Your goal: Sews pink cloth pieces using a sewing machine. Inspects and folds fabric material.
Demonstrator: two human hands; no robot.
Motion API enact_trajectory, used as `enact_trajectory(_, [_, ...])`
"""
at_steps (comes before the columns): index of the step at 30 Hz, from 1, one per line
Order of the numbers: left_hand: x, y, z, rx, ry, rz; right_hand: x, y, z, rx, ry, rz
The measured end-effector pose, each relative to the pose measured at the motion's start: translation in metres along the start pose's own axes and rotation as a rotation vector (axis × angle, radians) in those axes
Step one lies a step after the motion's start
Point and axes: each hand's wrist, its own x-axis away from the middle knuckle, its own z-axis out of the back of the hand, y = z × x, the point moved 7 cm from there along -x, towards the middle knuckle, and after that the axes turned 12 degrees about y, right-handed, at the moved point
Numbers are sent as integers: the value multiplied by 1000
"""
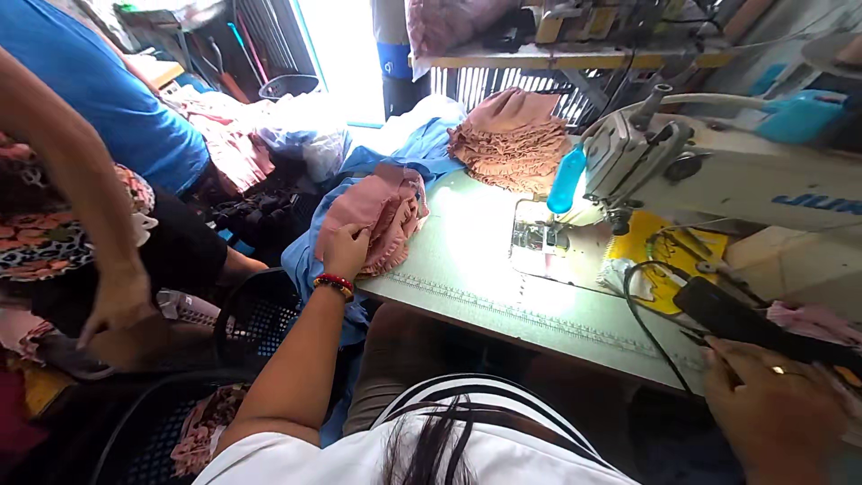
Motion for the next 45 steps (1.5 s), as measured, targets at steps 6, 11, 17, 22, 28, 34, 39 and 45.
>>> enact_trajectory(6, [-19,-1,35,186,228,-37,-23,-55,12,-178,118,88])
enact_trajectory(11, [-2,47,80,435,267,-212,-55,-132,22,-537,88,178])
enact_trajectory(17, [76,106,82,1018,-157,-248,-82,-233,0,-866,-212,260])
enact_trajectory(22, [117,137,104,1460,-213,-287,-81,-315,-14,-960,-274,362])
enact_trajectory(28, [127,131,130,1533,-37,-323,-58,-302,-17,-1286,-404,212])
enact_trajectory(34, [85,122,83,1240,87,-71,-38,-223,-8,-1139,-414,48])
enact_trajectory(39, [44,168,-22,1179,-69,-114,-66,-132,58,-761,-8,56])
enact_trajectory(45, [63,165,-98,656,-299,-251,-11,-157,67,-499,-225,322])
